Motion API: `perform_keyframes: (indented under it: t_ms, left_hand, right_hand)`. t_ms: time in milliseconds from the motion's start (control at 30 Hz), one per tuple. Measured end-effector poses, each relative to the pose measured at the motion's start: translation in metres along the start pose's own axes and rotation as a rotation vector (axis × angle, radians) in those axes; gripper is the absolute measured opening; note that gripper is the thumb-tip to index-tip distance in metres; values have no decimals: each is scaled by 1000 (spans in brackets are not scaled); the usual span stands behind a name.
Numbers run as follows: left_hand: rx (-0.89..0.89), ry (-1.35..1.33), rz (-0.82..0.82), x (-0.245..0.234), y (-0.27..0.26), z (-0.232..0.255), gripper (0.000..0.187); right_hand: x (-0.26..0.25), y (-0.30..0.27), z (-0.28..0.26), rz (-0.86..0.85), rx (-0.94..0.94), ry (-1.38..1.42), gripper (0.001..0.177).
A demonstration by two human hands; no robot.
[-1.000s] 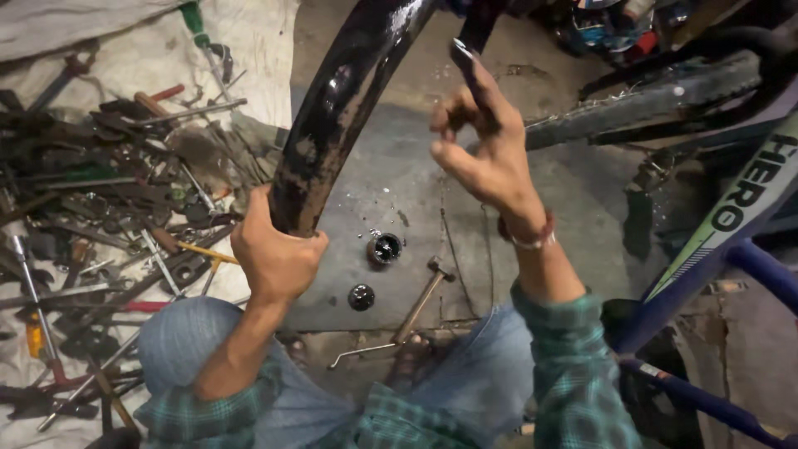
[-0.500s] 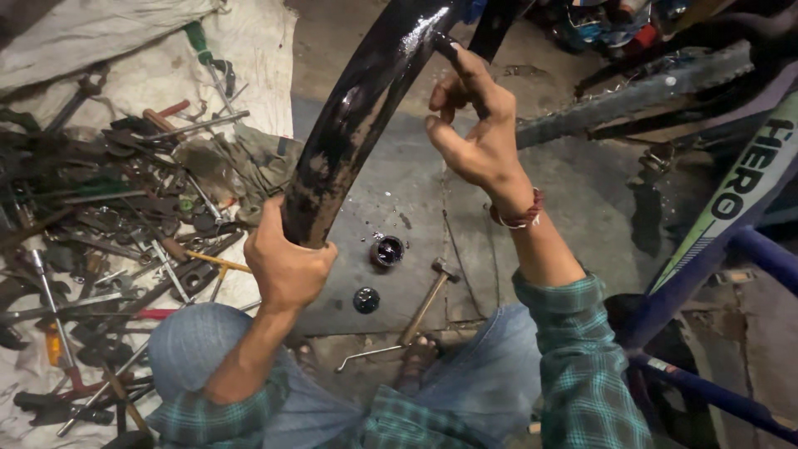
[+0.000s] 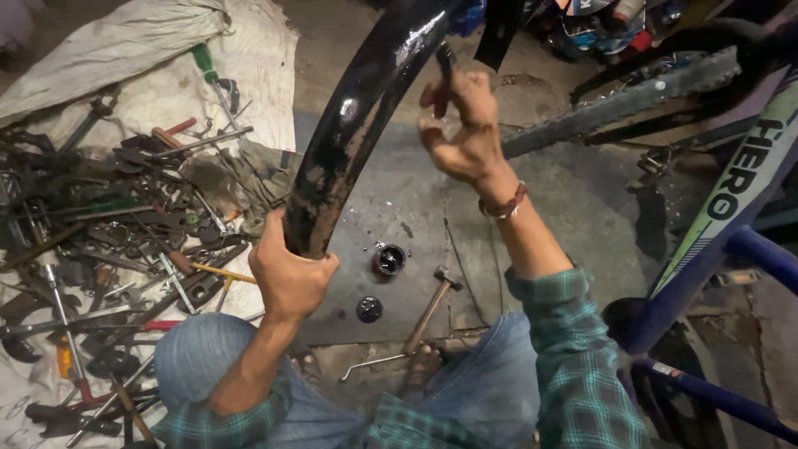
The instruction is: The person applies a dark liquid to a curved bicycle mudguard using a finger, repeatedly dipping into a small container and spreading the substance along the surface.
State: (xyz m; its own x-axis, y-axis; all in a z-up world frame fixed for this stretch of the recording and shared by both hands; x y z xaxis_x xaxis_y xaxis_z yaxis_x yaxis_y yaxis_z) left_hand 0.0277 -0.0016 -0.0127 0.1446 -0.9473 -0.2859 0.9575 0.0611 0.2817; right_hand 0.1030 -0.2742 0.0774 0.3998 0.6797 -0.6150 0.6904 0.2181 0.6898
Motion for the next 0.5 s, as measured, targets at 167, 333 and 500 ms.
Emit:
perform_keyframes:
  t_ms: [167,333,500]
  left_hand:
    - [-12,-16,-11,1,0,0,56]
    - [-133,-63,-41,3,0,-2,53]
    - [-99,-59,-45,1,1,0,57]
  right_hand:
    - [8,1,2,-48,-29,-16,28]
    - [51,-30,-36,-228,-252,13,24]
    - [62,-44,-28,-328,-531,-75,24]
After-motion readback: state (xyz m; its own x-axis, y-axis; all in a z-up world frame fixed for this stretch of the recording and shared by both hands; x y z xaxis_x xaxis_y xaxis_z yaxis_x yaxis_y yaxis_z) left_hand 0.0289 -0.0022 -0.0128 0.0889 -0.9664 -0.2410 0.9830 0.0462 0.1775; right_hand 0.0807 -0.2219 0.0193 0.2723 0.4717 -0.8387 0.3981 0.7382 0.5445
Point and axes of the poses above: each hand's wrist, its own y-axis towards the middle knuckle, its own x-axis out of the palm, z = x × y, the point moved 3 cm from there along y, towards the middle knuckle, and after that the axes turned 3 degrees about -y, right-handed, at the moved point
